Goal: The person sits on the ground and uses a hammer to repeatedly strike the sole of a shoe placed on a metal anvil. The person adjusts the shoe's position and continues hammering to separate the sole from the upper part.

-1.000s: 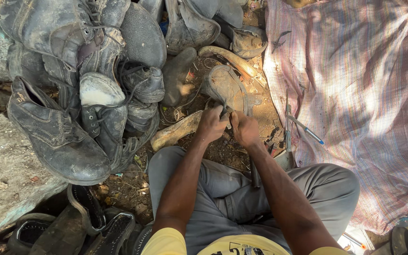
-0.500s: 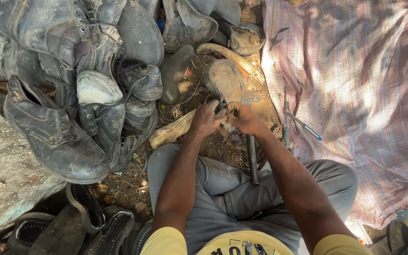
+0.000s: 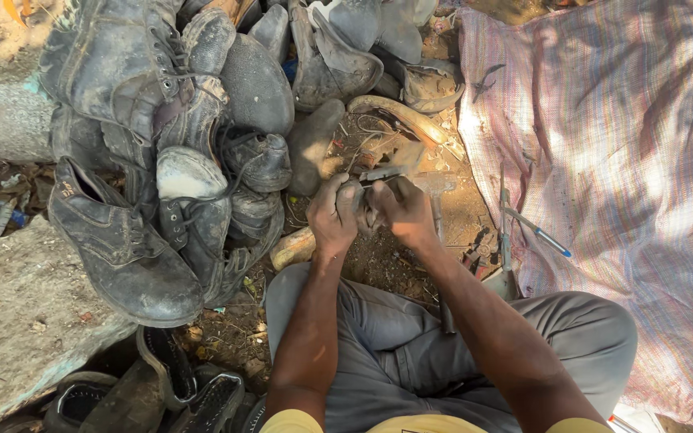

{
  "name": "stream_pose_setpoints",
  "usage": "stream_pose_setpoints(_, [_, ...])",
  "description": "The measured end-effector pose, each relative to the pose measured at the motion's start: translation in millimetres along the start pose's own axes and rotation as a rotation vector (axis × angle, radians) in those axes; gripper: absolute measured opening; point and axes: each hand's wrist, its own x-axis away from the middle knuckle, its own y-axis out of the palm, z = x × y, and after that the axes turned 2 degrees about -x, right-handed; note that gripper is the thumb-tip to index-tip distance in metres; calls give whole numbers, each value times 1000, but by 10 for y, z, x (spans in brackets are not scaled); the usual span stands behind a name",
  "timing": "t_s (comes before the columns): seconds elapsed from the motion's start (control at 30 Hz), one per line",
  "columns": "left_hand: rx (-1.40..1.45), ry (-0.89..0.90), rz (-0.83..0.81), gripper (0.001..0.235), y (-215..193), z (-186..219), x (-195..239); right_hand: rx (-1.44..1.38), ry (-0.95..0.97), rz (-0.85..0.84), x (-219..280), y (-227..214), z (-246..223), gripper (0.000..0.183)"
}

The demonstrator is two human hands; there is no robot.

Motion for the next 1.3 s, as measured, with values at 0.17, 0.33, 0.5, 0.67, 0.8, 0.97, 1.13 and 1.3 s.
stream_pose_setpoints(0.17, [22, -314, -219, 47, -76, -182, -112, 778, -753, 219, 126, -99, 67, 28])
stream_pose_setpoints(0.33, [-106, -422, -493, 62, 45, -316, -151, 857, -662, 136, 2, 57, 282, 48])
stream_pose_setpoints(0.5, [-129, -253, -717, 64, -8, -293, -59, 615, -313, 148, 13, 160, 694, 43])
stream_pose_setpoints(0.67, [-445, -77, -739, 67, 98, -470, 121, 623, -391, 200, -68, 282, 1032, 42])
stream_pose_setpoints(0.8, [-544, -243, -988, 56, 221, -494, -31, 585, -105, 63, -199, 294, 1318, 31])
stream_pose_setpoints(0.97, [-694, 153, -1032, 59, 270, -914, -89, 679, 107, -91, -313, 344, 1200, 41])
stream_pose_setpoints(1.13, [-551, 123, -775, 34, 370, -1196, 74, 767, 88, -162, -359, 244, 861, 50])
stream_pose_setpoints(1.3, [-474, -416, -708, 41, 414, -891, 1, 809, 104, -255, -328, 216, 834, 52])
